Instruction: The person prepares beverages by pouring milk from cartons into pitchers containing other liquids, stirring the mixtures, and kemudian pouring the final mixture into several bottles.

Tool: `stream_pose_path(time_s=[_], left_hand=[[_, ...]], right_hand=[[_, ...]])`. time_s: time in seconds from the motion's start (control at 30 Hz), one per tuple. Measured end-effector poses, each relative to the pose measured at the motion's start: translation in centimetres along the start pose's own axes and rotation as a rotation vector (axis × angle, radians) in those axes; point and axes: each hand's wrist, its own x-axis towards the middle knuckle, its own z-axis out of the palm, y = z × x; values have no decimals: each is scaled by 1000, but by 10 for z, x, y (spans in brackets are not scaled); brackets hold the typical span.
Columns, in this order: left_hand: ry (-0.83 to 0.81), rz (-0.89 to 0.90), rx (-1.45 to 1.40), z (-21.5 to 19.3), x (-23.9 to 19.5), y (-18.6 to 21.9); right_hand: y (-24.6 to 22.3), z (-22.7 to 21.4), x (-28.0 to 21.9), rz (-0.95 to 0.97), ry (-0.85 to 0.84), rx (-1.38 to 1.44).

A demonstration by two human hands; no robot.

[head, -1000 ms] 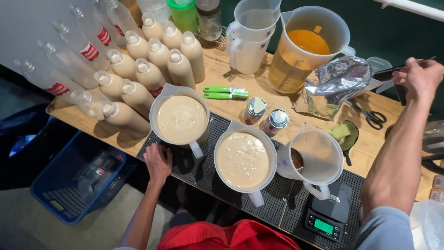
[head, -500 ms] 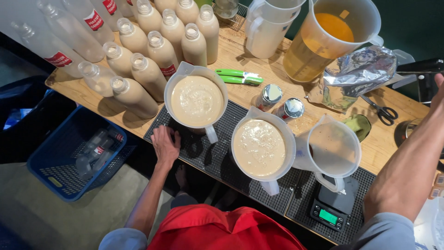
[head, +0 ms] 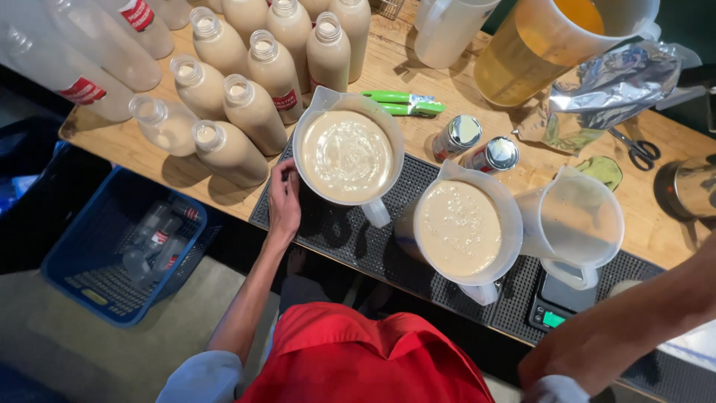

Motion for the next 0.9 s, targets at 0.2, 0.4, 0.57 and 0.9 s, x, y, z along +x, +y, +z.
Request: stream_pose_path(time_s=[0.2, 0.4, 0.57, 0.9], left_hand=[[-258, -54, -342, 29, 82, -16], [-435, 98, -433, 18, 88, -7], [-492, 57, -523, 2, 87, 39], [-560, 78, -434, -36, 70, 43]], right_hand=[[-32, 221, -111, -41, 96, 85], [3, 363, -142, -6, 377, -267], [66, 392, -141, 19, 650, -6], [175, 360, -160, 175, 603, 404]])
